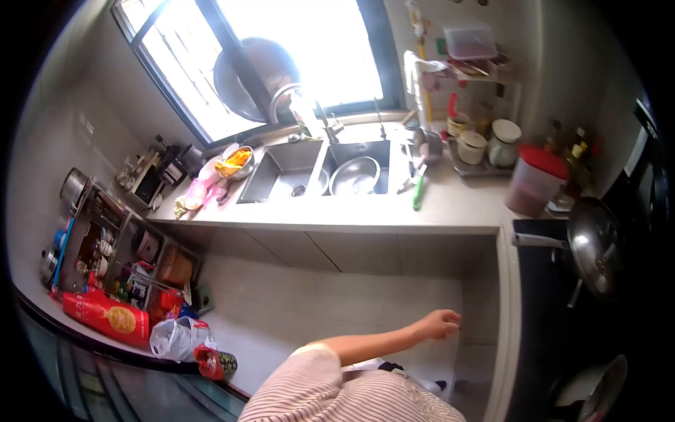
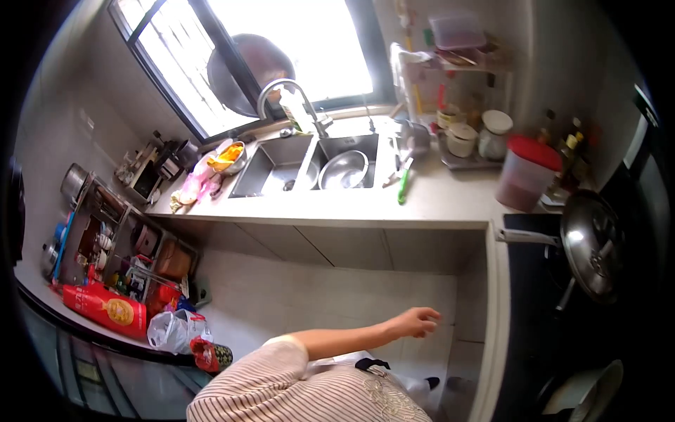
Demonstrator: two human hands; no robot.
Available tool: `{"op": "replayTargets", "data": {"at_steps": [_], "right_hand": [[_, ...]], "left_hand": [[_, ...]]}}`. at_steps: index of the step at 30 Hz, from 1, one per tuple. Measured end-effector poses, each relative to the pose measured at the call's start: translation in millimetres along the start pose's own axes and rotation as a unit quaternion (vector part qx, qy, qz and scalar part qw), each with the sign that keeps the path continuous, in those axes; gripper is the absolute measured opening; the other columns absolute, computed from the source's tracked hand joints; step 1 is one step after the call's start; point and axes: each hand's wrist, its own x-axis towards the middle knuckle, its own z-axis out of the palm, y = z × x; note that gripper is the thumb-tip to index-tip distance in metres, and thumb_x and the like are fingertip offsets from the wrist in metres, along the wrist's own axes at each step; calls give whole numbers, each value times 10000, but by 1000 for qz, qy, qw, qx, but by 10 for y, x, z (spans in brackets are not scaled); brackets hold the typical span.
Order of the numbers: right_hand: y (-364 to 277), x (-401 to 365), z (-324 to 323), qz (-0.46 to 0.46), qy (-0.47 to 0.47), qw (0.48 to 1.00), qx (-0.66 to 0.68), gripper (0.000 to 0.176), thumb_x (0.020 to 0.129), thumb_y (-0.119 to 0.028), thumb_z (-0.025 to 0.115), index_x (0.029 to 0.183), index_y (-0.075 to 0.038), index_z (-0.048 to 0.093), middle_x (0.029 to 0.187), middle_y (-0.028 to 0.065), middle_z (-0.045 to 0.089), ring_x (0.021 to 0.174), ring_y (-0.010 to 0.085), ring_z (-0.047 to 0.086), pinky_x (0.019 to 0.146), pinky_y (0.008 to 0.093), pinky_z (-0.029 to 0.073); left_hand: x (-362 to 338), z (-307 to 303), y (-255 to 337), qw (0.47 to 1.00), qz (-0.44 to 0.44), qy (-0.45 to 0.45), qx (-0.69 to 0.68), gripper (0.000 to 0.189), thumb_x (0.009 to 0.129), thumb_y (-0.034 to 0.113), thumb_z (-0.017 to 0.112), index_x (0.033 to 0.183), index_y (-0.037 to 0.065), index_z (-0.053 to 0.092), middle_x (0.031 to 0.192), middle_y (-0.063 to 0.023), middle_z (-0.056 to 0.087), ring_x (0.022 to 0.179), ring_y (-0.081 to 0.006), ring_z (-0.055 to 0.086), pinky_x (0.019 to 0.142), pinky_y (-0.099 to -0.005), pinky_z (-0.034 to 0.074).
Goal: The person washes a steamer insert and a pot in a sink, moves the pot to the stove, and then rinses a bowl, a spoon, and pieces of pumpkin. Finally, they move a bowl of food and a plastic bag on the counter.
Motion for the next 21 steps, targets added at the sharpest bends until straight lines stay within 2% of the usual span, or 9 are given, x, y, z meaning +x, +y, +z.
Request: {"op": "replayTargets", "data": {"at_steps": [1, 3, 4, 6, 8, 10, 12, 14, 21], "right_hand": [[-603, 116, 46, -131, -5, 991, -1, 187, 870, -115, 561, 985, 33, 561, 933, 162, 565, 712, 256, 596, 628, 320, 532], [-1721, 131, 147, -155, -62, 985, 36, 227, 895, -223, 547, 1046, -57, 510, 861, 91, 611, 667, 210, 611, 624, 388, 510], [-1315, -612, 834, 4, -183, 957, 223, 289, 853, -60, 504, 1137, -28, 545, 1133, 131, 522, 1027, 217, 527, 826, 305, 452], [-2403, -593, 1059, 15, -255, 910, 327, 367, 794, 0, 501, 1159, -22, 533, 1121, 124, 542, 968, 250, 563, 708, 297, 501], [-3414, -549, 1108, 56, -319, 861, 393, 260, 787, 58, 536, 1031, -14, 587, 1072, 105, 551, 927, 220, 571, 656, 264, 497], [-4131, -496, 1074, 46, -392, 808, 437, 239, 773, 42, 559, 1003, -13, 594, 1085, 113, 548, 932, 221, 574, 659, 260, 499], [-4687, -619, 1187, -12, -406, 775, 484, 231, 751, 29, 583, 978, -9, 599, 1075, 128, 554, 919, 244, 583, 675, 282, 500], [-5127, -777, 1346, -100, -393, 772, 489, 247, 696, 5, 625, 941, -17, 601, 1001, 146, 574, 900, 318, 581, 752, 363, 486], [-6794, -864, 1797, -174, -467, 687, 528, 190, 715, -27, 627, 904, -16, 610, 968, 147, 585, 825, 311, 594, 691, 361, 496]], "left_hand": [[-213, -418, -94, 999, -9, 50, -21, 403, 831, 217, 581, 1202, 75, 515, 921, -50, 604, 700, -91, 557, 614, -227, 480], [-585, -1182, -347, 987, -5, 140, -78, 391, 843, 221, 572, 1201, 75, 513, 922, -43, 608, 703, -94, 564, 624, -229, 487], [-779, -1521, -439, 979, 9, 174, -106, 385, 836, 212, 571, 1186, 63, 514, 910, -49, 603, 702, -96, 559, 617, -230, 482], [-1126, -2150, -646, 959, 27, 228, -164, 368, 831, 207, 576, 1159, 50, 520, 904, -54, 599, 696, -96, 552, 610, -231, 481], [-1535, -2630, -699, 942, 31, 276, -188, 333, 860, 184, 563, 1164, 58, 516, 924, -65, 614, 738, -121, 591, 648, -242, 495], [-1824, -3089, -785, 919, 42, 320, -227, 323, 855, 178, 572, 1147, 52, 518, 913, -76, 616, 727, -134, 603, 637, -245, 500], [-2024, -3485, -893, 892, 63, 361, -265, 283, 858, 154, 564, 1120, 52, 525, 877, -79, 620, 688, -142, 616, 609, -243, 510], [-2158, -3865, -1036, 862, 82, 394, -309, 252, 862, 128, 552, 1099, 45, 530, 854, -86, 624, 678, -147, 620, 585, -237, 517], [-2429, -5539, -1211, 757, 165, 497, -391, 223, 879, 101, 491, 1075, 0, 517, 810, -119, 623, 642, -184, 619, 529, -275, 523]]}}
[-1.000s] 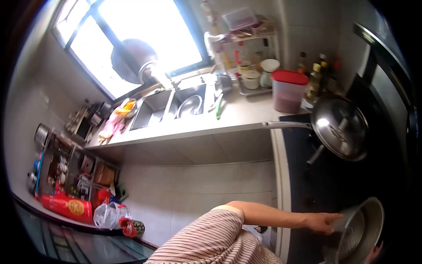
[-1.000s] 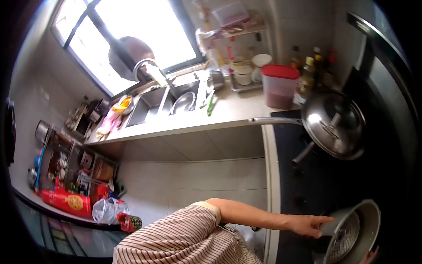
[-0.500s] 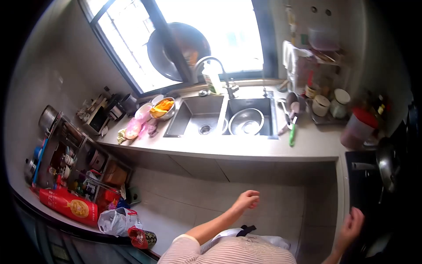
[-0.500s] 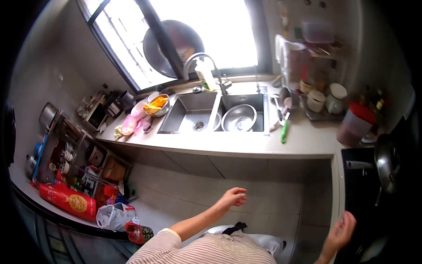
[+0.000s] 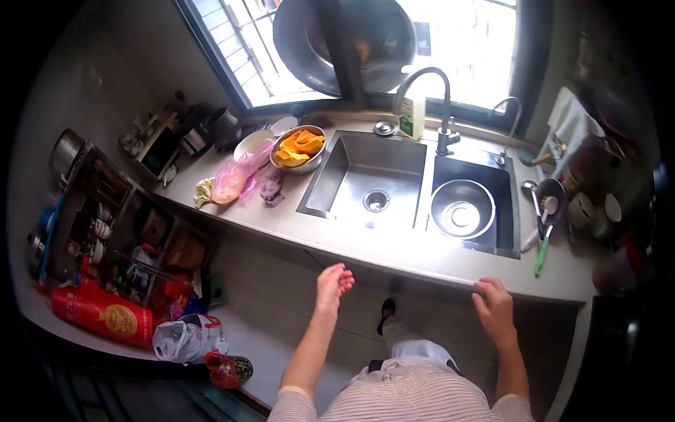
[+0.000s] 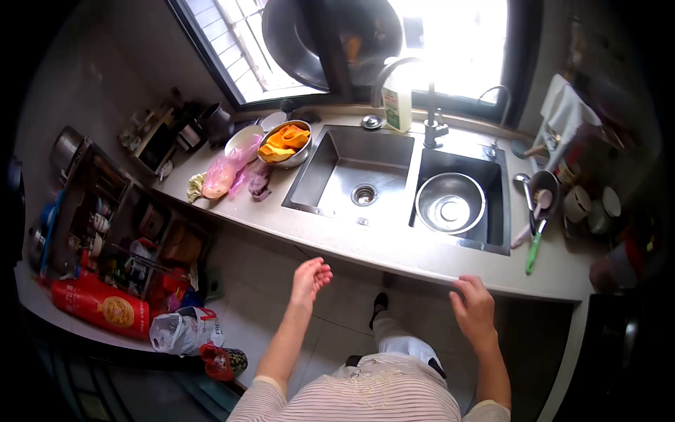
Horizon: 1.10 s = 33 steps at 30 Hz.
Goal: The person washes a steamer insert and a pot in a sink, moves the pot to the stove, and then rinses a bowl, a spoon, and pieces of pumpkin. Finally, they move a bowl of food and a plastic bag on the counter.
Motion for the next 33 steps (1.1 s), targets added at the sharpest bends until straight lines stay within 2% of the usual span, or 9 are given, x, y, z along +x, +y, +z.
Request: {"op": "replayTargets", "data": {"at_steps": [5, 12, 19, 23, 25, 27, 30, 31, 33], "right_hand": [[-141, 1198, 834, -26, -61, 994, 92, 167, 751, -52, 621, 911, -2, 613, 925, 126, 593, 750, 236, 611, 556, 283, 512], [-766, 2486, 2117, -19, -199, 961, 190, 207, 796, -133, 610, 975, -29, 616, 979, 119, 582, 781, 214, 623, 692, 307, 513], [-811, 2860, 2667, 75, -243, 953, 165, 219, 797, -176, 597, 965, -39, 630, 958, 127, 590, 774, 229, 614, 726, 347, 483], [-796, 3136, 2964, 109, -228, 962, 105, 252, 790, -206, 599, 974, -39, 642, 896, 151, 595, 769, 263, 603, 727, 359, 478], [-867, 3405, 3186, 105, -198, 967, 120, 322, 809, -268, 571, 1005, -20, 630, 927, 183, 615, 786, 289, 618, 746, 366, 479], [-1012, 3694, 3454, 120, -159, 971, 135, 398, 824, -321, 552, 1067, -10, 601, 954, 202, 623, 797, 295, 626, 751, 370, 480], [-1083, 4031, 3962, 205, -199, 943, 172, 550, 832, -423, 530, 1173, 8, 522, 970, 231, 622, 771, 287, 642, 744, 373, 484], [-1180, 4150, 4048, 228, -201, 933, 194, 703, 808, -505, 539, 1292, -15, 400, 923, 221, 628, 688, 255, 649, 616, 362, 510], [-1395, 4323, 4225, 333, -191, 871, 308, 747, 784, -532, 560, 1288, -12, 374, 876, 181, 632, 576, 223, 638, 453, 315, 496]], "left_hand": [[1356, -231, 741, 997, 42, 67, 7, 374, 872, 126, 501, 1216, -1, 429, 1027, -118, 560, 737, -220, 604, 571, -301, 510], [2749, -202, 1289, 994, 37, 61, -81, 602, 890, 104, 477, 1407, 101, 167, 1218, -96, 431, 858, -254, 581, 633, -372, 504], [3434, -28, 1368, 990, 35, 84, -112, 417, 827, 15, 424, 1227, 101, 341, 1185, -61, 445, 890, -248, 561, 643, -385, 505], [3070, 496, 1266, 989, 111, 44, 83, 409, 830, 68, 472, 1233, 26, 416, 1174, -102, 496, 951, -185, 544, 640, -278, 491], [3020, 596, 931, 902, 316, -27, 292, 341, 860, 104, 467, 1185, 2, 474, 1079, -128, 569, 900, -203, 576, 592, -255, 492], [2779, 679, 1188, 977, -26, -97, 188, 268, 875, 138, 479, 1087, -7, 553, 961, -135, 617, 721, -183, 616, 521, -247, 484], [2793, 369, 1179, 986, -41, -34, 157, 228, 870, 176, 506, 959, -9, 605, 815, -97, 641, 555, -153, 602, 460, -240, 466], [2756, 277, 1278, 981, -49, -22, 185, 202, 868, 158, 519, 911, -20, 604, 774, -70, 635, 540, -111, 578, 462, -223, 450], [2681, 86, 1476, 965, -64, -36, 253, 203, 862, 179, 537, 885, -10, 609, 735, -67, 627, 541, -100, 563, 460, -210, 439]]}}
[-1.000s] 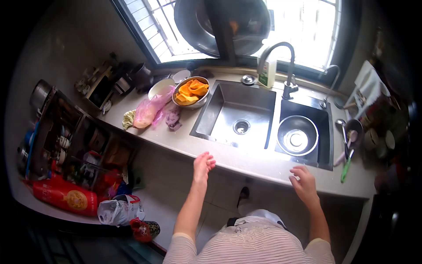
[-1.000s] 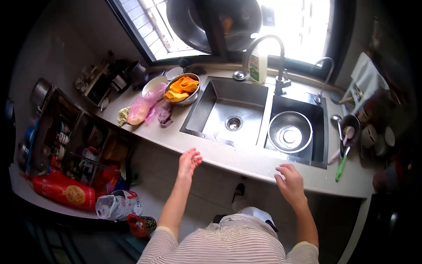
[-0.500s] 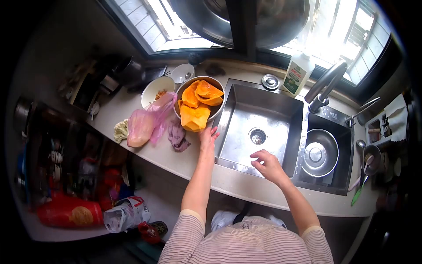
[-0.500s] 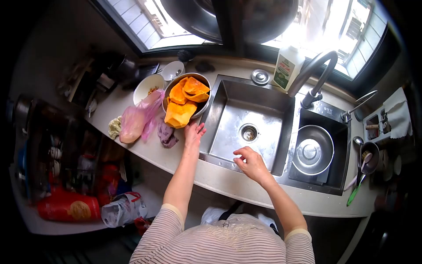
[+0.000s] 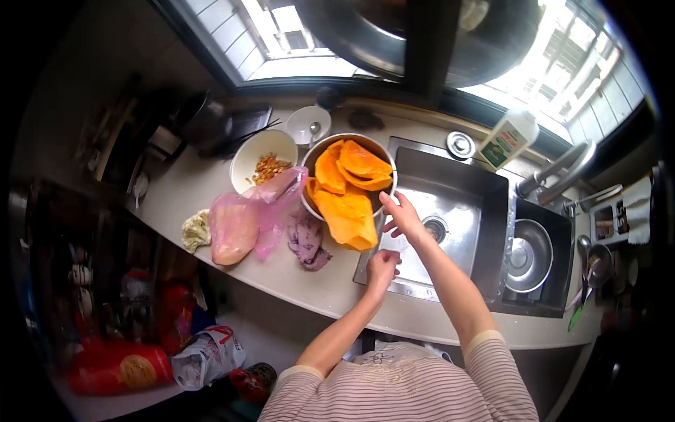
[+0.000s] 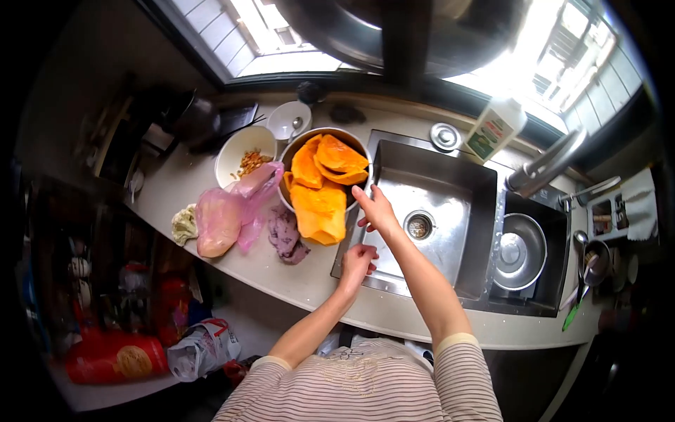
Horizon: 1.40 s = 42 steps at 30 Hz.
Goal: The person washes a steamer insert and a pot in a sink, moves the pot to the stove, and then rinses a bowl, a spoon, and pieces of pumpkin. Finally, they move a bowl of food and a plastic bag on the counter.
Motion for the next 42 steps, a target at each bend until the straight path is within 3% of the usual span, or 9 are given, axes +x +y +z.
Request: {"op": "replayTargets", "data": {"at_steps": [4, 8, 14, 19, 27, 32, 36, 38, 42], "right_hand": [[10, 164, 310, 27, -8, 988, 153, 351, 749, -122, 504, 1076, -8, 445, 685, 126, 590, 437, 199, 581, 335, 279, 462], [62, 58, 232, 53, 15, 981, 186, 374, 680, -32, 469, 1051, 12, 468, 691, 129, 587, 415, 205, 556, 348, 286, 458], [594, -250, -396, 78, 94, 970, 210, 390, 646, -6, 470, 1036, -6, 489, 713, 114, 584, 441, 187, 545, 350, 277, 434], [1120, -385, -945, 74, 152, 946, 277, 442, 619, 15, 466, 1059, -16, 501, 786, 115, 596, 534, 212, 582, 394, 276, 441], [2000, -202, -1621, 205, 188, 925, 260, 453, 650, 42, 475, 1088, -71, 445, 749, 124, 581, 420, 193, 529, 291, 270, 413], [2145, -151, -1765, 283, 159, 919, 221, 475, 761, -20, 518, 1215, -104, 407, 949, 110, 599, 698, 209, 622, 494, 305, 518], [2428, -257, -1941, -99, 367, 916, -127, 591, 801, -137, 576, 1332, -49, 332, 1142, 112, 526, 907, 185, 564, 652, 283, 492], [1439, -535, -2414, -102, 290, 942, 136, 532, 809, -138, 558, 1290, 11, 386, 1198, 173, 523, 1074, 249, 533, 919, 331, 410], [694, -35, -3492, -243, 475, 845, -28, 472, 901, -289, 433, 1277, -4, 423, 1150, 230, 548, 1080, 312, 531, 906, 365, 398]], "left_hand": [[-90, -390, -152, 992, -6, 23, -121, 194, 853, 222, 572, 880, 30, 580, 725, -43, 606, 536, -88, 542, 457, -192, 423], [-15, -824, -184, 958, 36, 38, -283, 276, 904, 308, 489, 978, 48, 539, 801, -49, 598, 580, -122, 581, 506, -236, 479], [-635, -577, 544, 872, -124, -233, -413, 468, 927, 464, 373, 1259, 135, 362, 1086, -117, 538, 860, -272, 624, 725, -417, 543], [-668, 161, 630, 860, -165, -260, -407, 782, 822, 184, 645, 1370, 216, 89, 1275, -118, 407, 1072, -314, 528, 791, -536, 499], [144, 1129, -192, 915, -244, -207, -247, 584, 705, -88, 488, 1258, 76, 391, 1167, -122, 544, 1040, -305, 566, 860, -472, 483], [395, 1278, -516, 952, -180, -199, -146, 573, 642, -95, 503, 1201, 11, 437, 1117, -125, 573, 1029, -301, 567, 866, -420, 484], [562, 1190, -420, 968, -124, -215, -49, 572, 619, -71, 537, 1176, -9, 427, 1078, -129, 573, 997, -285, 568, 860, -361, 474], [680, 1119, -465, 968, -116, -223, -14, 593, 594, -66, 551, 1165, -14, 399, 1063, -135, 559, 981, -279, 562, 844, -346, 470], [608, 1166, -280, 976, -107, -179, 57, 613, 608, -35, 601, 1178, -16, 374, 1085, -137, 543, 998, -270, 548, 872, -340, 446]]}}
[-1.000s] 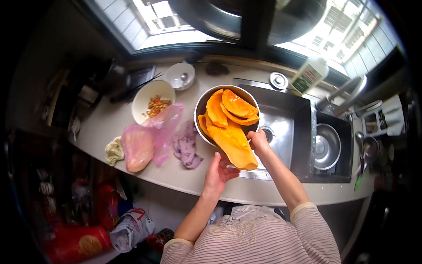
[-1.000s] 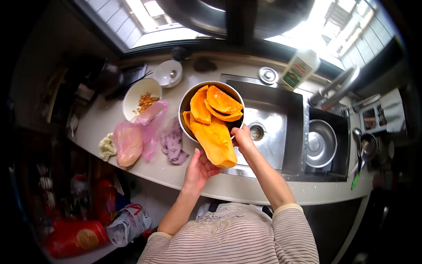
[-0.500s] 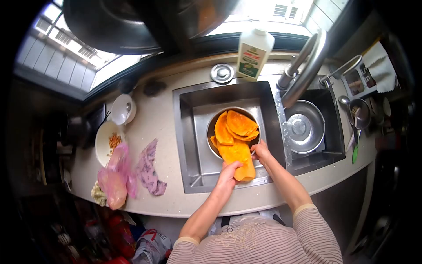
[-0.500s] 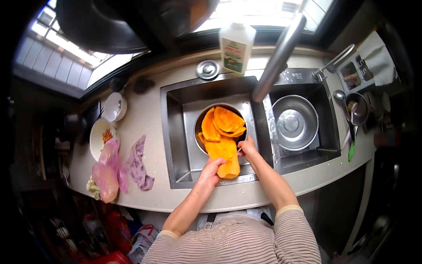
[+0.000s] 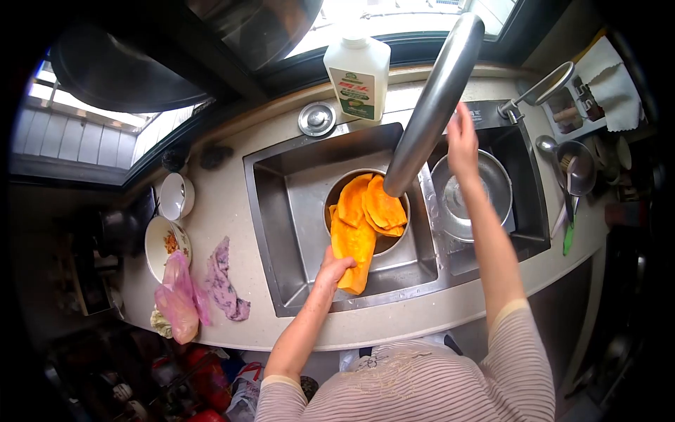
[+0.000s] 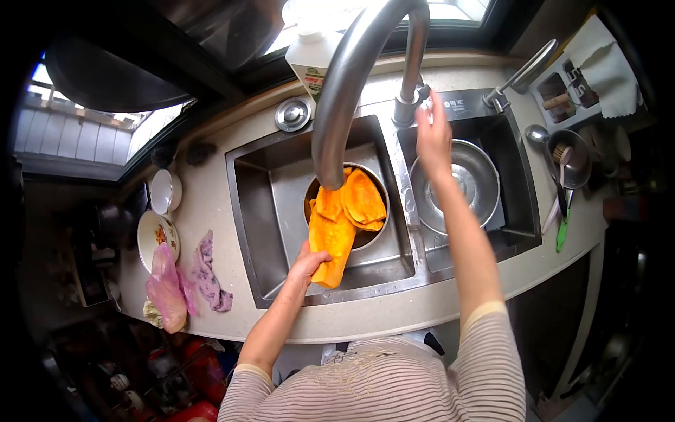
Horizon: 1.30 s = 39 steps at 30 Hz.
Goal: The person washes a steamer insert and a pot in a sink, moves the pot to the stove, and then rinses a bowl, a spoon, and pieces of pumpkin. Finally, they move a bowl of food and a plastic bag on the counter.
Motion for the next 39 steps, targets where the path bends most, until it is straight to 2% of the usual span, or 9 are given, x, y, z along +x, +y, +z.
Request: {"op": "replayTargets", "data": {"at_steps": [8, 12, 15, 18, 23, 25, 29, 32, 39], "right_hand": [[607, 1183, 171, -14, -90, 944, -317, 412, 844, -482, 460, 958, -122, 626, 861, 126, 651, 844, 332, 607, 720, 410, 453], [541, 1156, 77, 215, -125, 961, -117, 307, 836, -347, 556, 979, -88, 638, 877, 131, 653, 848, 235, 626, 741, 342, 464], [584, 612, 109, -34, 73, 997, 20, 281, 868, -197, 533, 1018, 37, 576, 997, 163, 631, 926, 244, 606, 804, 324, 462], [65, -559, 182, 46, -23, 989, 139, 149, 853, -57, 507, 973, -22, 589, 834, 40, 590, 751, 94, 552, 675, 223, 447], [253, -1823, 736, 316, -336, 820, 339, 197, 822, 22, 442, 887, -7, 626, 812, 50, 630, 713, 99, 598, 653, 217, 490], [347, -2005, 771, 212, -369, 872, 242, 181, 815, 4, 475, 941, 19, 604, 879, 102, 623, 805, 169, 601, 744, 266, 486], [166, -2292, 505, 88, -418, 904, 12, 318, 804, -124, 554, 1082, 31, 536, 1052, 214, 554, 994, 322, 543, 898, 365, 428], [-157, -2513, 222, -49, -523, 851, -14, 453, 820, -241, 564, 1193, 3, 482, 1172, 198, 514, 1122, 313, 479, 954, 396, 373], [176, -2229, 200, -117, -526, 803, -255, 438, 817, -343, 551, 1112, -19, 557, 1157, 174, 535, 1106, 343, 475, 952, 433, 348]], "left_hand": [[38, 76, -60, 999, 24, 21, 38, 646, 631, -27, 637, 1208, -15, 347, 1096, -139, 537, 1006, -258, 550, 871, -329, 451], [141, 32, -162, 998, 22, 38, 49, 613, 645, -22, 633, 1197, -21, 365, 1092, -137, 547, 1012, -250, 551, 870, -317, 451], [251, -19, -182, 997, 26, 20, 72, 561, 692, 45, 621, 1191, -35, 378, 1072, -133, 563, 985, -241, 566, 853, -321, 457], [680, -235, -468, 996, 13, -3, 91, 500, 739, 130, 587, 1178, -35, 414, 1067, -144, 576, 965, -251, 583, 839, -336, 457], [269, 288, 461, 783, 224, 154, 560, 523, 811, 240, 545, 1278, 48, 408, 1316, -159, 426, 1165, -330, 454, 951, -451, 365], [504, 183, 366, 592, 423, 53, 685, 552, 824, 260, 515, 1330, 94, 369, 1377, -121, 368, 1281, -341, 329, 1020, -497, 281], [882, 249, 317, 470, 339, 43, 814, 435, 869, 248, 455, 1283, 115, 466, 1411, -71, 336, 1322, -394, 199, 1058, -476, 235], [878, 283, 280, 643, 431, 55, 631, 332, 838, 210, 507, 1135, 87, 591, 1267, -95, 503, 1232, -407, 359, 1019, -434, 329], [548, 34, 358, 714, 369, -60, 592, 168, 772, 185, 597, 867, 66, 670, 966, -131, 639, 1125, -434, 467, 886, -426, 450]]}}
